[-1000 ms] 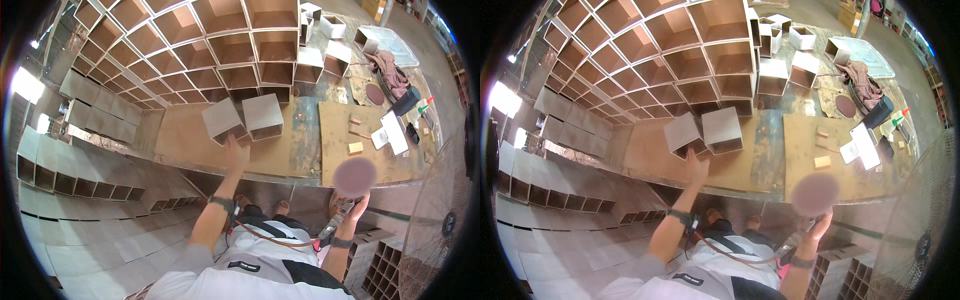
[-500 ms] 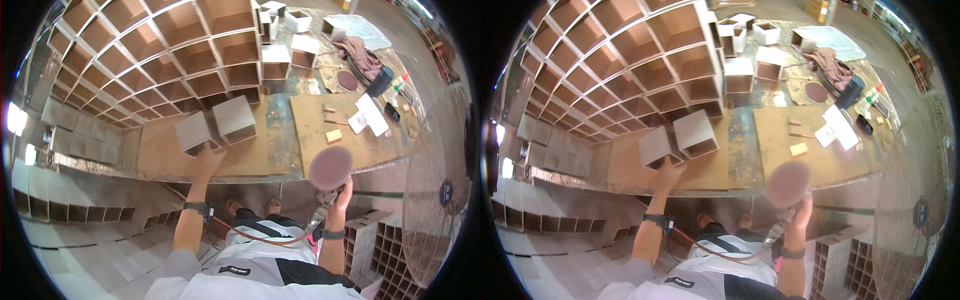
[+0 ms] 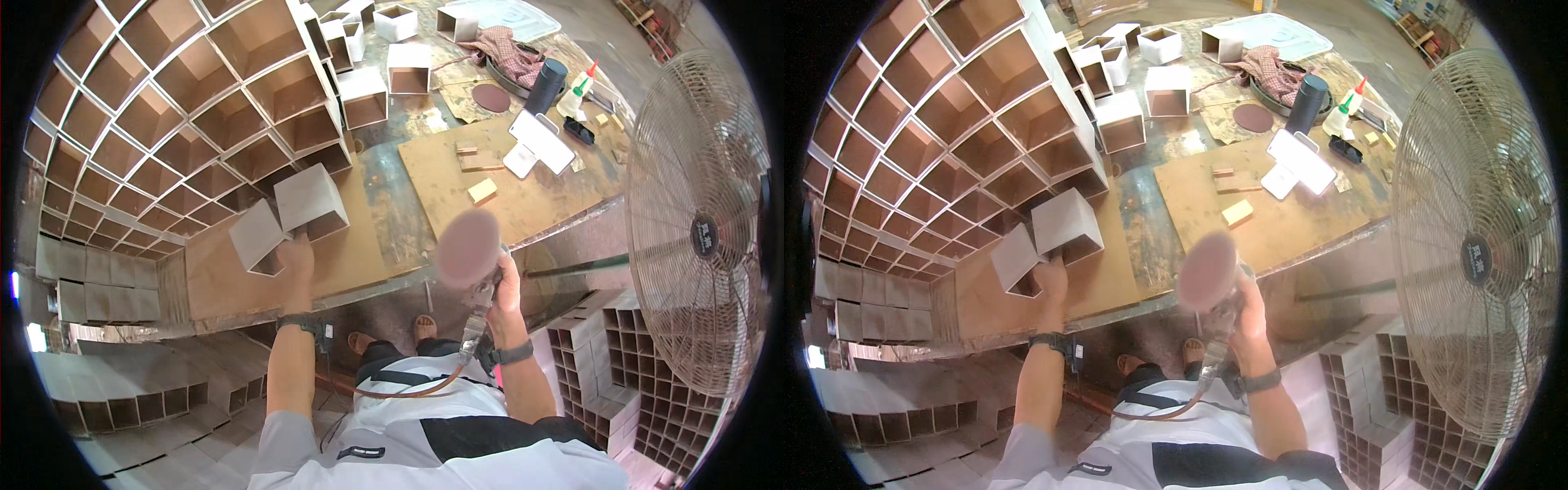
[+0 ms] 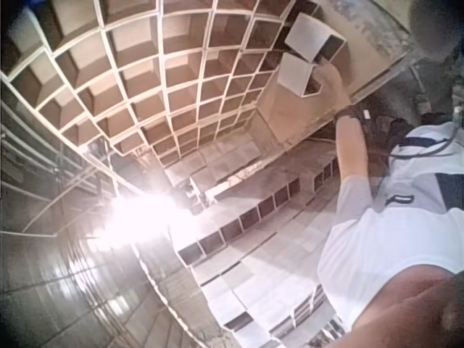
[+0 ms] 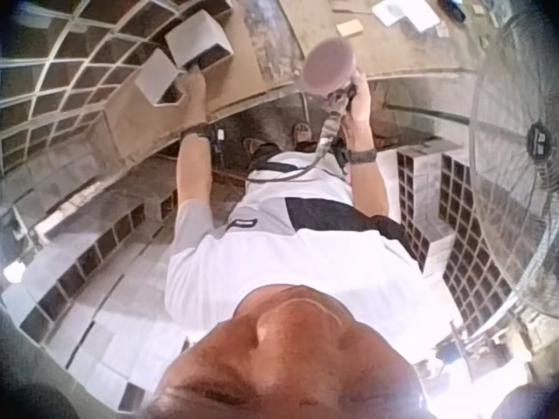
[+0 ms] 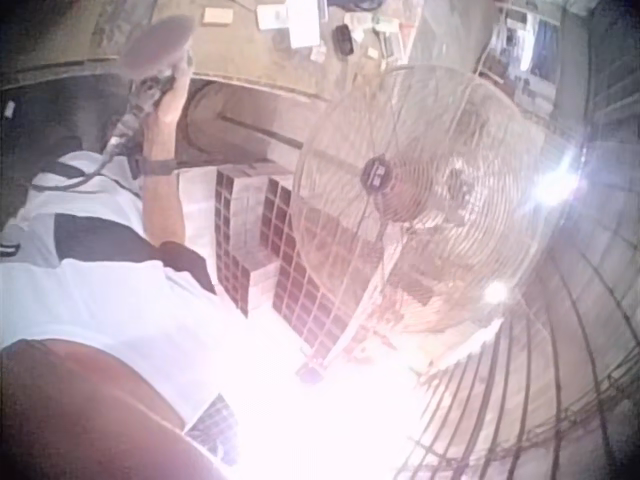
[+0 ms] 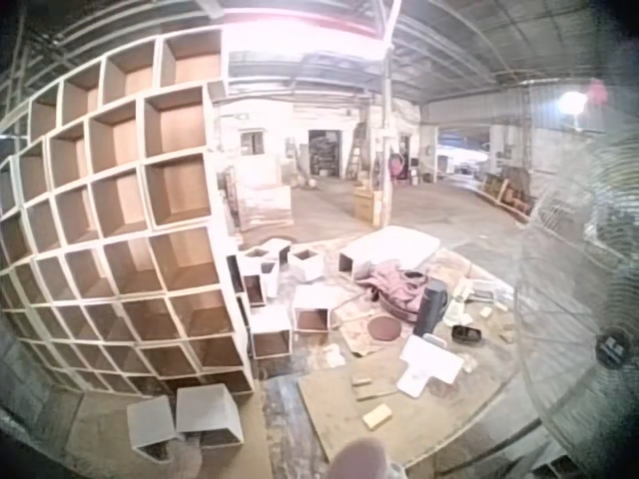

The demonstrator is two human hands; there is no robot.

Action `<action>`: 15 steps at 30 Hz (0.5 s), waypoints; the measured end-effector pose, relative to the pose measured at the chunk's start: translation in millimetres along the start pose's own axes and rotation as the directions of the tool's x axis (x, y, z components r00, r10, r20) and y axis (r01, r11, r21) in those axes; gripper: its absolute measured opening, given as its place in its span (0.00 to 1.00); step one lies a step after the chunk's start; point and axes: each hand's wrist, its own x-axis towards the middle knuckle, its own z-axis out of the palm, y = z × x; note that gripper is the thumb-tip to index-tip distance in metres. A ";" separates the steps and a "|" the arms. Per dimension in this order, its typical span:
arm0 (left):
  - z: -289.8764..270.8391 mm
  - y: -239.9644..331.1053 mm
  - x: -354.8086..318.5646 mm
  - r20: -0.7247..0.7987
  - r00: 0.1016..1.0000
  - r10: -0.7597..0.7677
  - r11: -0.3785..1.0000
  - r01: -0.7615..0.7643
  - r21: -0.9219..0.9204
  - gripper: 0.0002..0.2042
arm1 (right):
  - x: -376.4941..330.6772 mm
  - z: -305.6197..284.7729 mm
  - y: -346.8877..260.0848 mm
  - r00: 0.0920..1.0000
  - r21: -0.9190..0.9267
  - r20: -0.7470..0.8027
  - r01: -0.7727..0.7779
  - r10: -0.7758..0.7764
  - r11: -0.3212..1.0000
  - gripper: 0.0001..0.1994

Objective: The person uses a handheld orbital sander to smooth the surfaces of small white wooden boxes. They repeatedly pick up a box, sand its faces, and place it into a wall-mounted grid shelf. The process continues with multiple boxes throughout the clip.

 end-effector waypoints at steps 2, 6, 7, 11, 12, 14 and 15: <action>-4.0 9.2 -0.2 0.058 0.998 -0.014 0.988 0.005 0.151 0.21 | -0.3 -1.8 2.3 1.000 0.000 0.002 -0.017 0.017 1.000 0.22; -12.2 -10.4 -2.6 0.124 0.988 -0.093 0.975 0.065 0.213 0.21 | -9.3 6.9 2.7 0.999 -0.074 -0.009 -0.049 0.048 0.996 0.22; -17.8 -5.7 -8.8 0.104 0.993 -0.058 0.977 0.035 0.210 0.19 | -10.2 9.3 2.1 0.999 -0.098 -0.016 -0.040 0.039 0.994 0.22; -74.2 23.2 -70.8 0.086 0.995 -0.047 0.997 0.053 -0.062 0.15 | -17.1 24.5 0.7 0.998 -0.047 -0.061 -0.004 0.001 0.999 0.21; -85.7 23.6 -83.3 0.096 0.993 -0.073 0.980 0.089 -0.178 0.14 | -17.2 29.3 2.2 0.995 -0.047 -0.098 0.001 -0.006 0.999 0.20; -82.0 1.4 -91.7 0.108 0.991 -0.078 0.955 0.105 -0.277 0.15 | -13.0 28.6 7.4 0.999 -0.122 -0.036 -0.013 0.009 0.992 0.20; -79.9 -4.4 -94.5 0.118 0.990 -0.080 0.952 0.111 -0.285 0.15 | -11.7 35.1 8.0 1.000 -0.162 -0.004 -0.015 0.015 0.987 0.19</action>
